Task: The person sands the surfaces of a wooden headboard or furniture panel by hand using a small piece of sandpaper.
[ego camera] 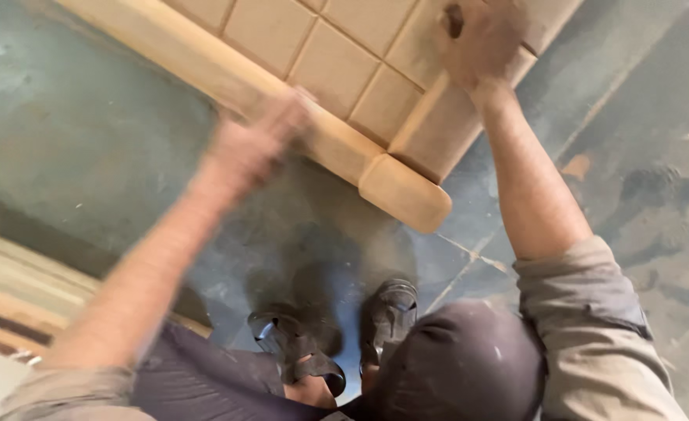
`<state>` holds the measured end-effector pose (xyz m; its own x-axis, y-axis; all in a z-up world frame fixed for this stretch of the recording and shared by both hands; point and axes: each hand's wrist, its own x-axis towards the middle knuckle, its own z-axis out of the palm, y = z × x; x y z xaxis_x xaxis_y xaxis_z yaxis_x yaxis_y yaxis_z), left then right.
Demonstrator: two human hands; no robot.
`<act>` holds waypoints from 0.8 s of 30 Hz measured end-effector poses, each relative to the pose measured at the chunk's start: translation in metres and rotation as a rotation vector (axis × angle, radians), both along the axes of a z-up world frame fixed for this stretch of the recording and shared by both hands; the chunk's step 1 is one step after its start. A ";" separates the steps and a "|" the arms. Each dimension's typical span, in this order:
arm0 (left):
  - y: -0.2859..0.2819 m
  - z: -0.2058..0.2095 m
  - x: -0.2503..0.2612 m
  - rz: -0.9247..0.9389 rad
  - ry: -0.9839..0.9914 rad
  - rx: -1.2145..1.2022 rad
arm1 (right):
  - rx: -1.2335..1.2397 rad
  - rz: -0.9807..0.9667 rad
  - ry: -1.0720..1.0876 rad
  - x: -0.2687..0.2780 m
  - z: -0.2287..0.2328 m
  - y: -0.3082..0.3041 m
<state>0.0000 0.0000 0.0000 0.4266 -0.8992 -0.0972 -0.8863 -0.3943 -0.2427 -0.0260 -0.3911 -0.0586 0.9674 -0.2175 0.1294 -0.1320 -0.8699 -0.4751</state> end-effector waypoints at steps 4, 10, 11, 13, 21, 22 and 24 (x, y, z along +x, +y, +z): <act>0.009 0.009 -0.006 0.321 0.446 -0.072 | -0.135 -0.041 0.050 -0.004 -0.016 0.000; -0.035 -0.009 -0.062 -0.057 0.391 -0.135 | -0.169 -0.006 -0.072 0.006 -0.010 -0.001; -0.023 -0.010 -0.039 0.001 0.373 -0.105 | -0.163 0.027 -0.096 0.004 -0.007 -0.003; 0.021 0.003 0.025 0.141 0.198 0.009 | -0.153 0.064 -0.136 0.005 -0.002 0.003; -0.049 -0.022 -0.084 0.087 0.193 -0.159 | -0.239 0.063 -0.099 0.002 0.010 0.002; -0.052 -0.019 -0.097 0.080 0.232 -0.163 | -0.214 0.079 -0.117 0.000 0.013 0.003; -0.042 -0.022 -0.074 -0.003 0.235 -0.206 | -0.181 0.096 -0.155 -0.002 0.018 0.004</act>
<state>-0.0738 -0.0420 -0.0220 0.4115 -0.9114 -0.0088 -0.9099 -0.4114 0.0536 -0.0279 -0.3868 -0.0404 0.9482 -0.0855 0.3060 0.0176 -0.9476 -0.3191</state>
